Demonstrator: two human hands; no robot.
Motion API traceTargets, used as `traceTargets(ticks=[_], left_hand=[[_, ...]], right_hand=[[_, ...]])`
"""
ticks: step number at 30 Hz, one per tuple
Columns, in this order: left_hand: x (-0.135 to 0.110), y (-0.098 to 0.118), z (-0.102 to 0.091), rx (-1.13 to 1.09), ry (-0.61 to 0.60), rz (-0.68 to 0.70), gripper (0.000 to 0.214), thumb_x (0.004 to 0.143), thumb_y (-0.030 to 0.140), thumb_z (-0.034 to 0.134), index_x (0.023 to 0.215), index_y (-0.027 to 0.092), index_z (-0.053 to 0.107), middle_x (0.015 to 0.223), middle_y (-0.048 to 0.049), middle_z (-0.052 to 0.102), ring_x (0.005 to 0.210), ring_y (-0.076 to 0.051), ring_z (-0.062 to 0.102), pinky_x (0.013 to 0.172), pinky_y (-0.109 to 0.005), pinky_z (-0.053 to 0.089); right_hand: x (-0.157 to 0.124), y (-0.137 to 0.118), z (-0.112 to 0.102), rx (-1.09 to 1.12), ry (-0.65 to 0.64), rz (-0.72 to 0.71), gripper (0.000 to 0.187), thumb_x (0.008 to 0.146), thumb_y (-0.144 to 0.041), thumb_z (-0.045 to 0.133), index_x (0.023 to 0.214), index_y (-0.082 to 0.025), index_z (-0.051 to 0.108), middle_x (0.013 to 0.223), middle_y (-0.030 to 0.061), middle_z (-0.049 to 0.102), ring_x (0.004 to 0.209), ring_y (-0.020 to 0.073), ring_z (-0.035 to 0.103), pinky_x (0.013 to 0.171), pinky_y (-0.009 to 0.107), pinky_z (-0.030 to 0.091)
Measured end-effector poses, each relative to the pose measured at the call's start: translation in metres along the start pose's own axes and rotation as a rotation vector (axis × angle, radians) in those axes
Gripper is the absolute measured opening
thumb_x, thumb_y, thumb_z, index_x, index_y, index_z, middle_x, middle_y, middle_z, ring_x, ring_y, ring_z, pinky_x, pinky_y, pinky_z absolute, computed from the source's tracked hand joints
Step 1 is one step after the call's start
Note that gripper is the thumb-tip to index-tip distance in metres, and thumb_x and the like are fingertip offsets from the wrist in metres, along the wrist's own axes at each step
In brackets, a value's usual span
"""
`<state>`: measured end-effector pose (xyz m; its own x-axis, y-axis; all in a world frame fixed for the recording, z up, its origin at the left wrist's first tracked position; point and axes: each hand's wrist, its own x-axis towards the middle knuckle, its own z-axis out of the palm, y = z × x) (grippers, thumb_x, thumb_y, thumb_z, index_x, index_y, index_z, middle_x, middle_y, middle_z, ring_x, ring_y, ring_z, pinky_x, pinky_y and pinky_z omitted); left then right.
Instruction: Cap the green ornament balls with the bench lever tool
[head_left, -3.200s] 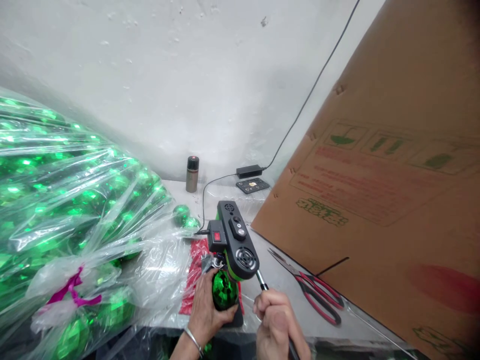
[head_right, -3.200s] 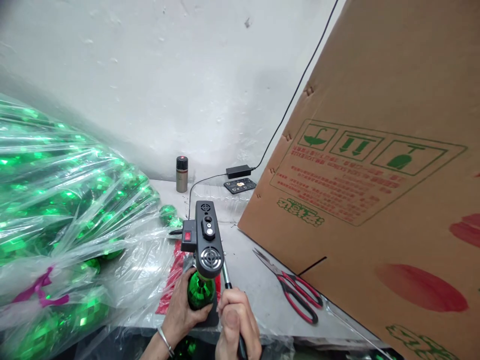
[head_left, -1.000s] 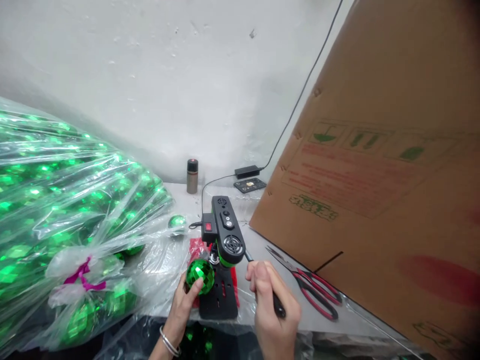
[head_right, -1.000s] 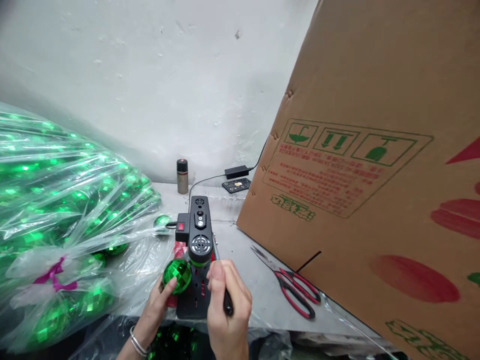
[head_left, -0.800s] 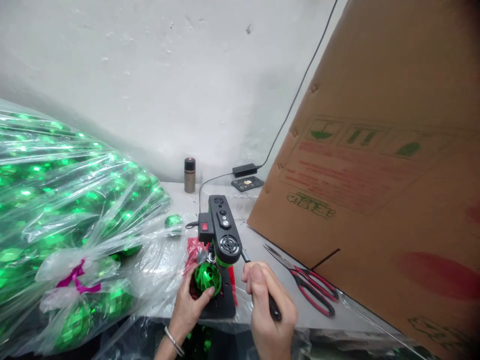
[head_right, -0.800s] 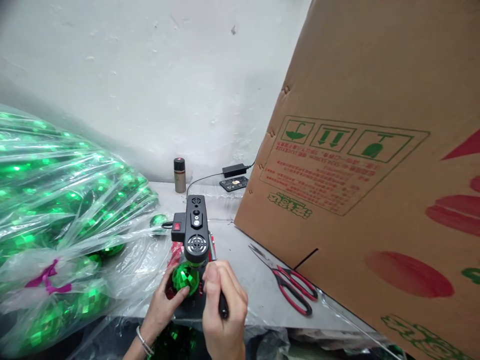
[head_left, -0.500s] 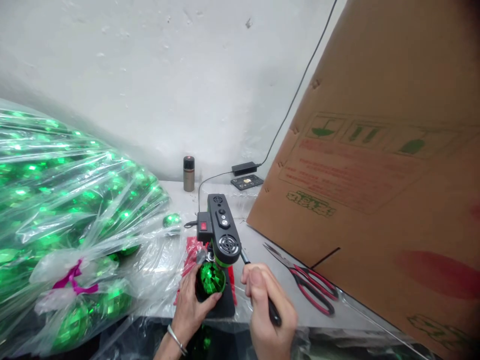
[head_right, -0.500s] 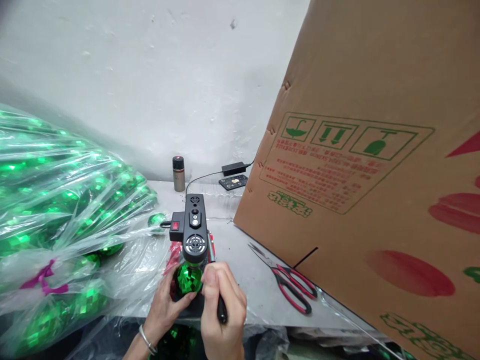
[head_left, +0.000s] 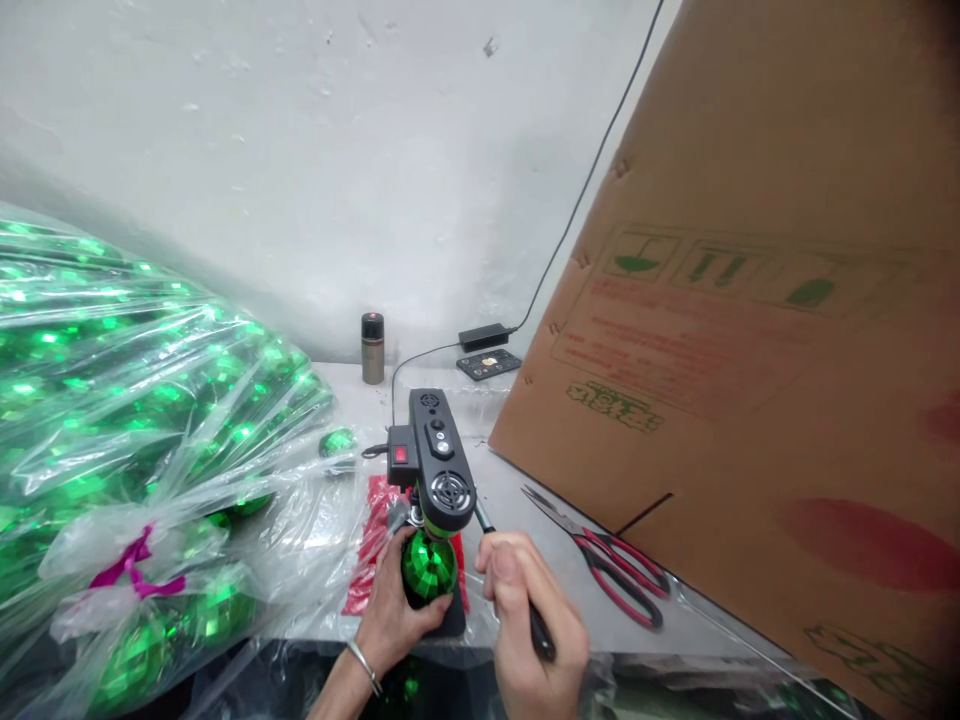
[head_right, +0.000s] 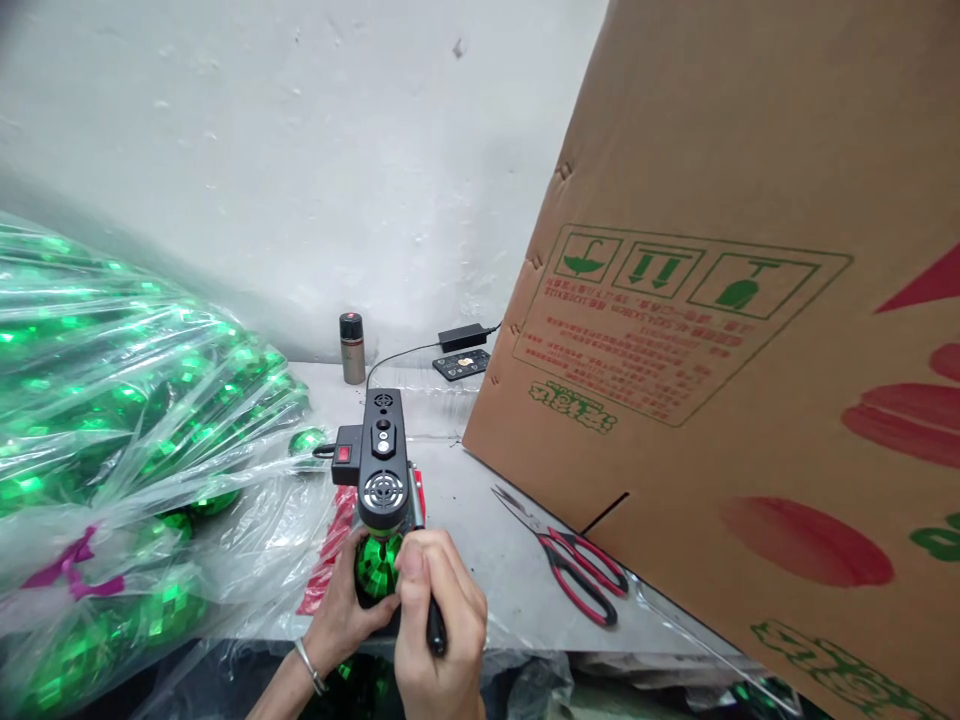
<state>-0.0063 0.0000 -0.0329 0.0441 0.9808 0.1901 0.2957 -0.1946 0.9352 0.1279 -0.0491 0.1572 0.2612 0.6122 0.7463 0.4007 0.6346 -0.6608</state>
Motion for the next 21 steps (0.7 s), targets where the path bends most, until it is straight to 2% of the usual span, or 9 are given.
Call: traceTargets(ticks=[5,10,12,17,21], left_hand=[[-0.002,-0.011,0.0,-0.061,-0.025,-0.013,0.082,0.071,0.039,0.087,0.144,0.018,0.057,0.144,-0.0201,0.068,0.138,-0.047,0.065,0.124,-0.072,0.046],[-0.003,-0.011,0.0,-0.077,-0.032,-0.034,0.085,0.068,0.036,0.089,0.144,0.018,0.056,0.143,-0.0197,0.067,0.139,-0.046,0.064,0.124,-0.071,0.045],[-0.004,-0.01,0.001,-0.072,-0.028,-0.038,0.083,0.068,0.034,0.089,0.144,0.019,0.057,0.144,-0.0187,0.067,0.14,-0.046,0.064,0.124,-0.07,0.046],[-0.005,-0.009,0.001,-0.047,-0.028,-0.051,0.083,0.067,0.034,0.089,0.143,0.019,0.059,0.14,-0.0179,0.069,0.135,-0.045,0.067,0.122,-0.07,0.049],[-0.006,-0.009,0.002,-0.051,-0.022,-0.057,0.084,0.066,0.032,0.089,0.143,0.018,0.059,0.141,-0.0185,0.069,0.137,-0.046,0.065,0.123,-0.07,0.048]], right_hand=[[-0.008,0.002,-0.001,-0.006,-0.013,0.038,0.029,0.112,-0.018,0.051,0.085,-0.023,0.061,0.075,0.0002,0.061,0.062,0.013,0.058,0.056,0.025,0.046],[-0.02,-0.005,0.009,0.019,0.111,0.184,0.03,0.114,-0.021,0.05,0.084,-0.024,0.055,0.076,-0.0002,0.06,0.066,0.0139,0.055,0.06,0.028,0.04],[-0.025,-0.006,0.013,0.024,0.133,0.198,0.033,0.114,-0.021,0.05,0.082,-0.023,0.055,0.076,0.0001,0.059,0.065,0.0143,0.054,0.061,0.03,0.04],[-0.035,0.005,0.017,0.015,0.179,0.149,0.041,0.115,-0.019,0.048,0.074,-0.023,0.054,0.073,0.0,0.06,0.063,0.0145,0.056,0.063,0.03,0.042],[-0.036,0.019,0.016,0.001,0.191,0.027,0.041,0.114,-0.024,0.052,0.072,-0.023,0.055,0.068,-0.0013,0.06,0.059,0.0141,0.057,0.058,0.028,0.041]])
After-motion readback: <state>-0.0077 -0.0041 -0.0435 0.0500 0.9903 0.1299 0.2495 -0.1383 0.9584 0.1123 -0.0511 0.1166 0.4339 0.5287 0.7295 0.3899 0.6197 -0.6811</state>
